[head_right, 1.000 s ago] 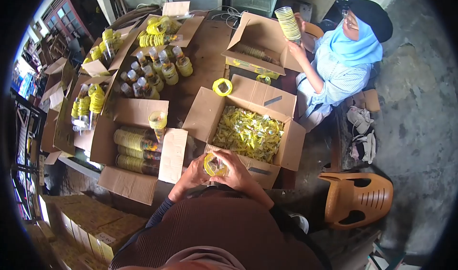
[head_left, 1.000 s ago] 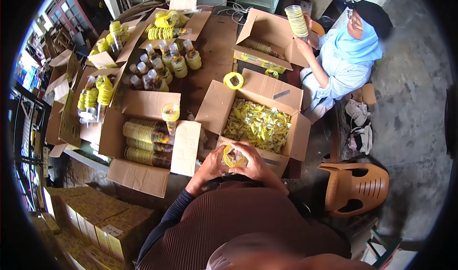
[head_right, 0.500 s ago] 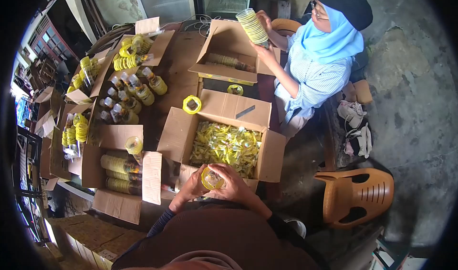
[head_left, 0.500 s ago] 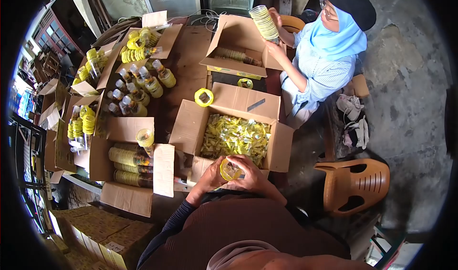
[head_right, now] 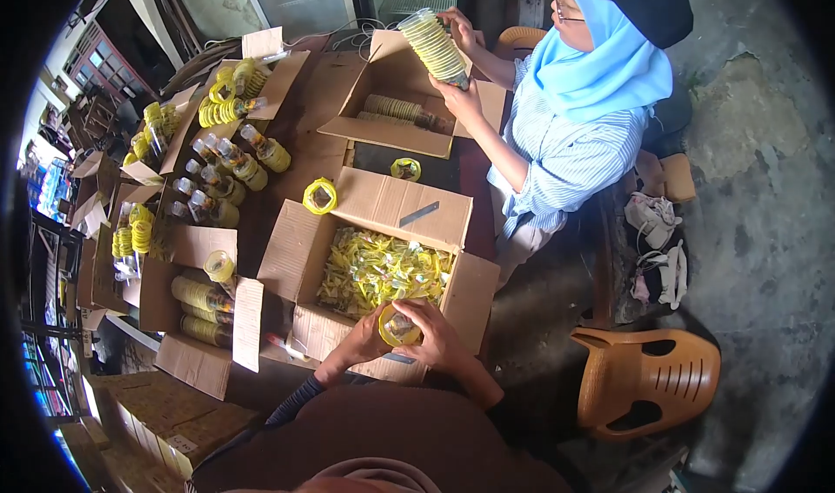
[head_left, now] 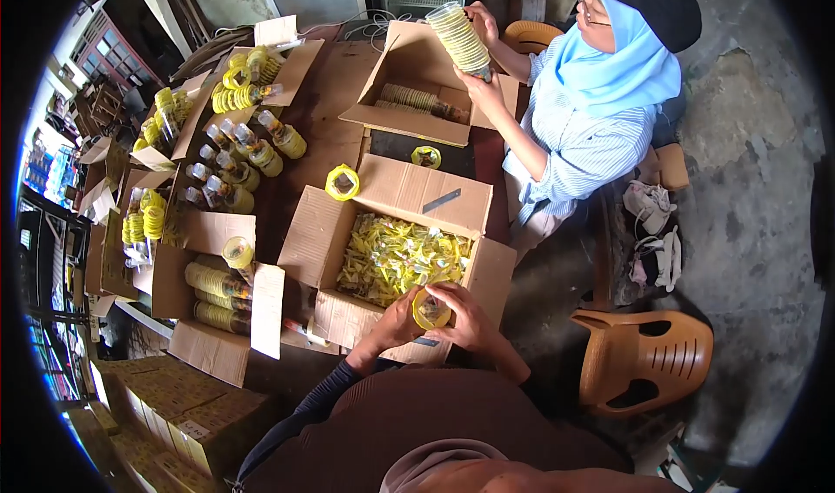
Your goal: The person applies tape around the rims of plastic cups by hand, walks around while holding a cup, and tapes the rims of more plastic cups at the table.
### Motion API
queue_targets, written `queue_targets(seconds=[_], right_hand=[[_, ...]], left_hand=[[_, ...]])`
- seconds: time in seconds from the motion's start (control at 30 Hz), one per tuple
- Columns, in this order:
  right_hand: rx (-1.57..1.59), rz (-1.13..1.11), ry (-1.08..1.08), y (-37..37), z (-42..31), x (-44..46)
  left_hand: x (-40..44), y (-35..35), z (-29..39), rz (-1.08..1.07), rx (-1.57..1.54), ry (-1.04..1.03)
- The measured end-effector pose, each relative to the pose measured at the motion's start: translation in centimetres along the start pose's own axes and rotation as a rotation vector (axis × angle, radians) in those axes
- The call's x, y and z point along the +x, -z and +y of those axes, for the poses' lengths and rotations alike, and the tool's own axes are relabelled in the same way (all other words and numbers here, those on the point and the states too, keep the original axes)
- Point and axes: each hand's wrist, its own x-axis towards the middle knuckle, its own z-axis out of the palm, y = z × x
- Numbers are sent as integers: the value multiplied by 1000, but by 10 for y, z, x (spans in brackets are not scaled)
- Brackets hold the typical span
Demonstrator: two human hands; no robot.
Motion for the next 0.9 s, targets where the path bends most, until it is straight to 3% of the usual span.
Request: queue_targets(seconds=[0.33, 0.4, 0.47, 0.5, 0.67, 0.9], right_hand=[[21, -1, 40, -11, -6, 9], [10, -9, 28, -20, -15, 10], [-16, -16, 76, -29, -27, 15], [3, -29, 78, -35, -30, 18], [-48, -57, 128, -67, -50, 27], [-67, -64, 186, -115, -79, 36]], left_hand=[[-10, 6, 0, 54, -58, 75], [-21, 15, 7, 137, -85, -24], [-34, 29, 14, 122, -133, 60], [-38, 34, 14, 176, -97, -90], [-75, 57, 10, 176, -110, -11], [-121, 89, -6, 211, -87, -131]])
